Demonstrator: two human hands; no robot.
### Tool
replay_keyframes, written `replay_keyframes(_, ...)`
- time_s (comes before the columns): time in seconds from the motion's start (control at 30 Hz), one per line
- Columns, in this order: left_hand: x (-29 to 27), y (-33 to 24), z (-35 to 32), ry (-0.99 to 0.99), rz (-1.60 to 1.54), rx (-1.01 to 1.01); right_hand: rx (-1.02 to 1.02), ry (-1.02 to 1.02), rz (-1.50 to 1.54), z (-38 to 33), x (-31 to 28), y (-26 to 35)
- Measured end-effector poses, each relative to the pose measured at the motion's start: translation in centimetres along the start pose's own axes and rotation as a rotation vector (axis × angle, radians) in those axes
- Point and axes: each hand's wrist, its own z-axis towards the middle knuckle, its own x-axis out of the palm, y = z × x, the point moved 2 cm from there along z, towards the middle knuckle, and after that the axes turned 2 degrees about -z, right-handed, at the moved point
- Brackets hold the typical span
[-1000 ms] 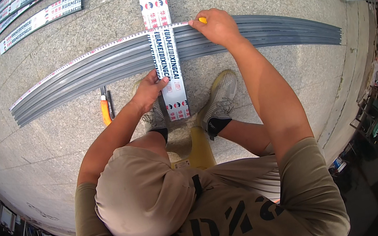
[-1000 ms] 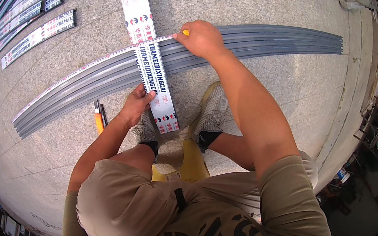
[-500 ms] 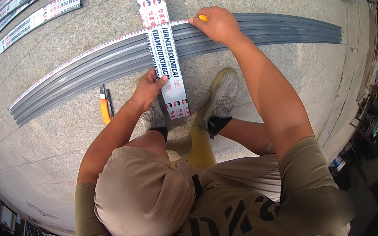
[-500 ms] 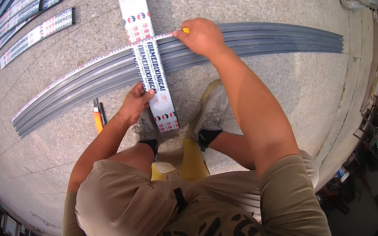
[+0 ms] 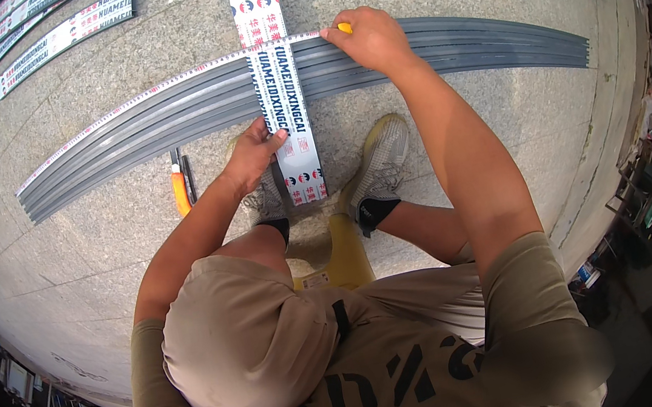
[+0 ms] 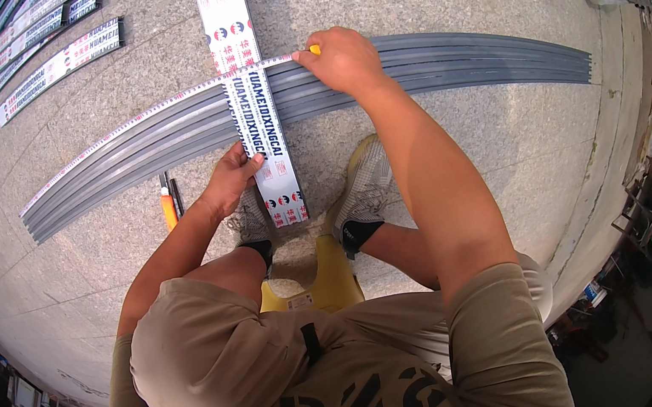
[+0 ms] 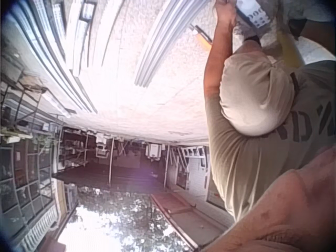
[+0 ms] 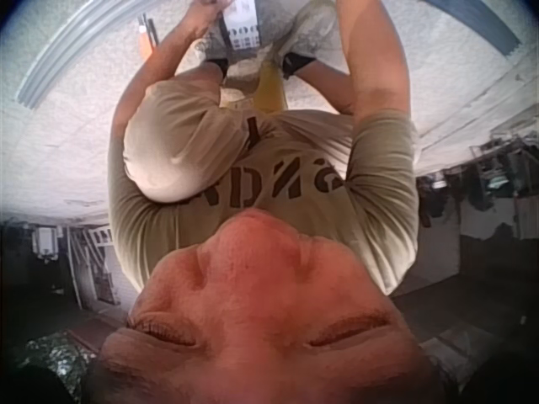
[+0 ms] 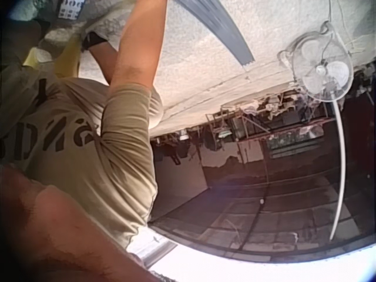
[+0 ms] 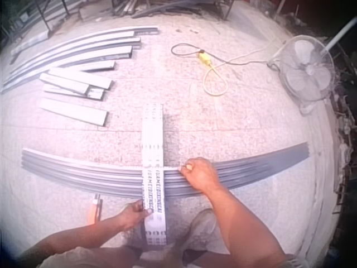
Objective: The person measures a long metal profile using a tape measure and a straight edge, then uses a utility knife to score and cut the profile along the marked line. The cut piece is separated and set aside.
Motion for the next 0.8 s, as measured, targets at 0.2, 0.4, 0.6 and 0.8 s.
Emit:
replay_keyframes(0.2,-0.4,0.5,0.4,0.009,-0.006,0.016,-0.014,-0.003,0.005,0.0,0.0,0.0)
replay_keyframes(0.4,-0.4,0.6,0.4,0.01,-0.006,0.009,-0.001,0.015,0.02,0.0,0.0,0.0)
replay_keyframes(0.6,0.2,-0.3,-0.2,-0.021,-0.025,0.002,-0.024,-0.003,0.004,0.2,0.2,-0.2)
replay_keyframes(0.8,-0.1,-0.1,0.0,0.016,0.022,0.002,-0.005,0.002,0.001,0.1,0.1,0.1)
